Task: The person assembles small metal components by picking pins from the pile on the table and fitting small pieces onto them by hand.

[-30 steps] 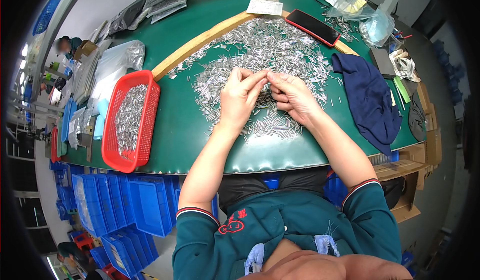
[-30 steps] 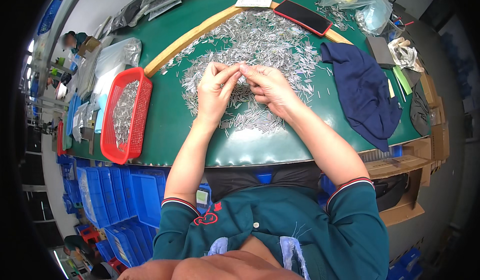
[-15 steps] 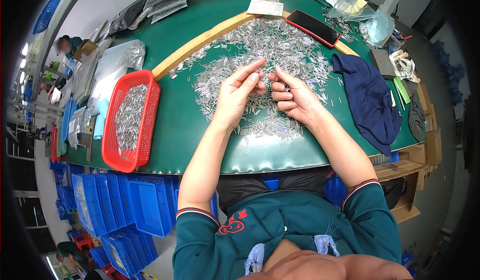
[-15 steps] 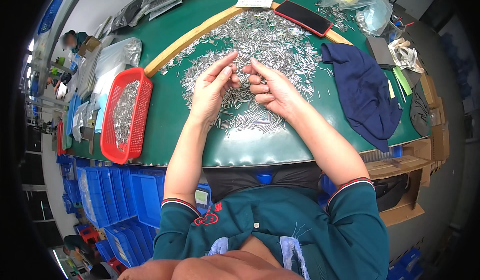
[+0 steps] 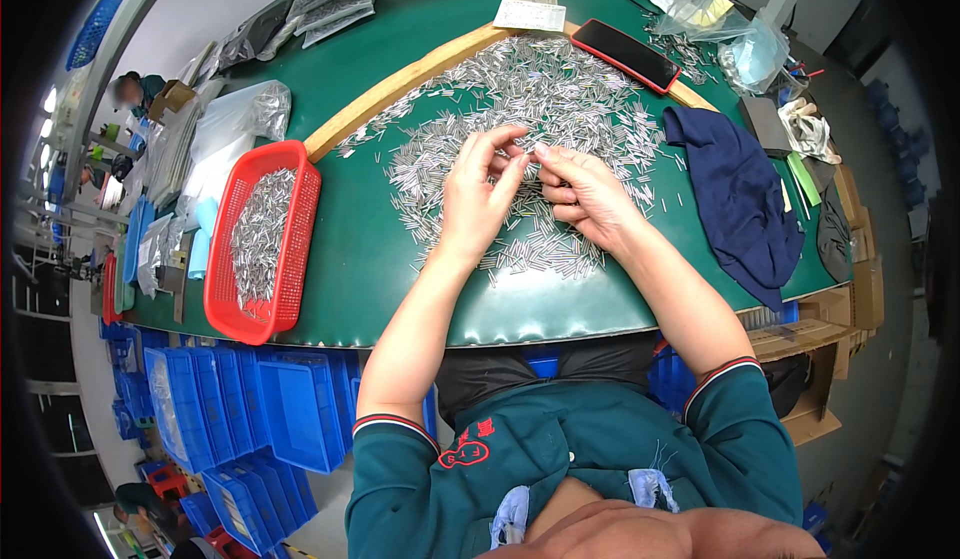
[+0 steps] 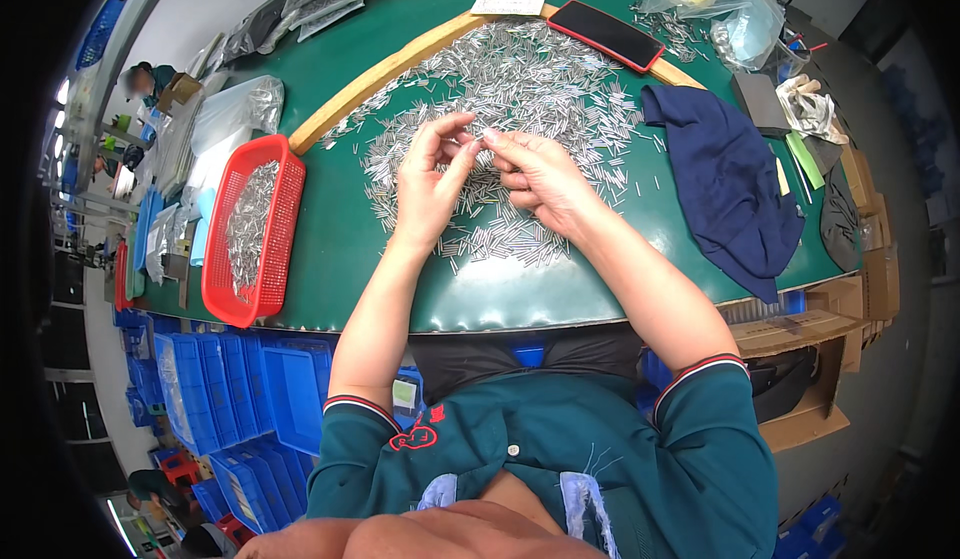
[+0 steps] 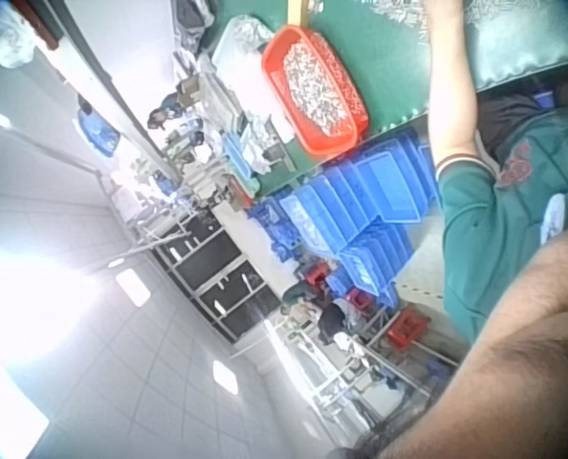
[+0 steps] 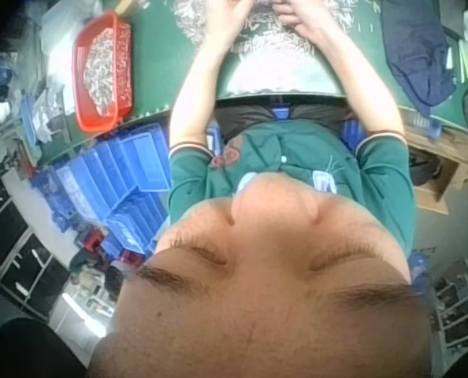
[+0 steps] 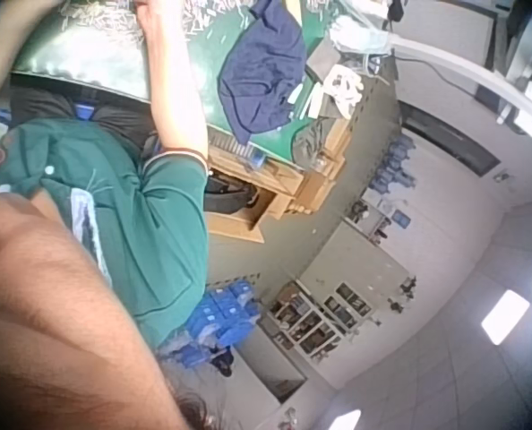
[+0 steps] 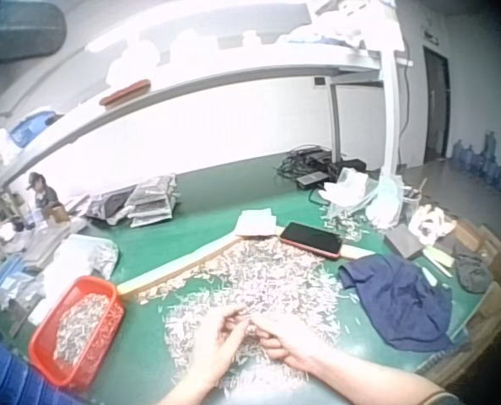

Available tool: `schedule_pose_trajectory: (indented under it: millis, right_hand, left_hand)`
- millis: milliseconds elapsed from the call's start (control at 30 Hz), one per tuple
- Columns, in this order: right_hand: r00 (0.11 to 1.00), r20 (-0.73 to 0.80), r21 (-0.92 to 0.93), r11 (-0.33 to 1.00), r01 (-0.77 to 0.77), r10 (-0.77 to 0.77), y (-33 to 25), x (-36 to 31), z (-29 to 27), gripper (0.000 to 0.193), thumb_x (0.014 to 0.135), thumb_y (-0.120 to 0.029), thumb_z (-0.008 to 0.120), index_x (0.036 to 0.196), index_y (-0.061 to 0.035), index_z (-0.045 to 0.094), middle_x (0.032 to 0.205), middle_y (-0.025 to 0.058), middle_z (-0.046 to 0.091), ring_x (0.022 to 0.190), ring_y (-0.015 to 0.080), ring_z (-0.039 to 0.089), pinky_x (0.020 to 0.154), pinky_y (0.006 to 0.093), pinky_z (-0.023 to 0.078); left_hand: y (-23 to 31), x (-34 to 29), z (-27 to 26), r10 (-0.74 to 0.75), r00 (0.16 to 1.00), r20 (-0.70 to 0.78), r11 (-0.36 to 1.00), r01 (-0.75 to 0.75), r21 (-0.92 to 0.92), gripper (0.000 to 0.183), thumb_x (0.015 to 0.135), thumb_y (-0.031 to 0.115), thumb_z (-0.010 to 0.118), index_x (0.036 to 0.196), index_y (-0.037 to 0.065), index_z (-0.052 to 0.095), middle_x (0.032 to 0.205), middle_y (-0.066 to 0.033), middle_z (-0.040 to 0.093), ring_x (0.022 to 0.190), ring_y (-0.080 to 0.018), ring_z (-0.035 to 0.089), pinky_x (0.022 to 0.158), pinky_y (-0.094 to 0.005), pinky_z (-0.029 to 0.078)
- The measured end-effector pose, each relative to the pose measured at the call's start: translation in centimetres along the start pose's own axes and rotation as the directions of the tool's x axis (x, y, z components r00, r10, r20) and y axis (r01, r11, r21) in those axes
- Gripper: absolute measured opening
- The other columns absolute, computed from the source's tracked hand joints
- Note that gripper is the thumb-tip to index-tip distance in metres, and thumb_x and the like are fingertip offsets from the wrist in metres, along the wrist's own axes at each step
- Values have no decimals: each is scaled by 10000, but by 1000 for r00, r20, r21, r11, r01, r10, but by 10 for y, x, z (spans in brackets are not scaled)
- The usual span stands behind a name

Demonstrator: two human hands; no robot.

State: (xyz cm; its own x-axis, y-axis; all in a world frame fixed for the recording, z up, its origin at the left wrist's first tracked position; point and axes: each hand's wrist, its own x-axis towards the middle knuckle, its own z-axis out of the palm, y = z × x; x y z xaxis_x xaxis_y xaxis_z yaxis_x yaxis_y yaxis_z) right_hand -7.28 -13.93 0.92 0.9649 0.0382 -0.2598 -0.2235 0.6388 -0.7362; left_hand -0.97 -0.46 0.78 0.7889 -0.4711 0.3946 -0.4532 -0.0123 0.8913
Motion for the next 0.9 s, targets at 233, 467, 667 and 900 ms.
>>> schedule_pose_trajectory:
  millis: [233, 467, 667, 900]
  right_hand:
    - [984, 81, 305, 936, -176, 159, -3, 5, -10, 129, 849, -210, 522, 885, -88, 508, 629, -69, 395, 442, -18, 312, 307, 115, 181]
    - [963, 182, 473, 840, -264, 201, -3, 8, -16, 134, 849, -206, 513, 902, -83, 503, 631, -62, 400, 438, -10, 319, 287, 115, 185]
    - [987, 112, 379, 913, -152, 118, -8, 2, -5, 258, 831, -322, 523, 873, -70, 490, 660, -27, 408, 439, 12, 314, 293, 124, 192]
    - [995, 49, 341, 934, -103, 92, -6, 4, -9, 367, 832, -439, 500, 837, -73, 474, 646, -29, 390, 433, 12, 291, 302, 127, 173]
  left_hand:
    - [5, 1, -6, 181, 983, -26, 975, -176, 135, 278, 798, 45, 554, 1075, 42, 520, 882, -75, 548, 713, -131, 562, 659, -239, 456]
    - [-7, 1, -35, -70, 980, 186, 589, -110, 801, 659, 636, 406, 686, 1124, 11, 485, 1076, -130, 486, 1080, -257, 398, 938, -436, 265]
    - [-17, 3, -21, -15, 969, 247, 617, -185, 765, 485, 666, 355, 669, 1034, 59, 558, 997, -103, 508, 1025, -262, 433, 963, -422, 224]
    - [-21, 6, -14, 77, 954, 289, 616, -274, 739, 123, 736, 206, 620, 841, 142, 626, 846, -20, 542, 912, -204, 499, 943, -499, 252]
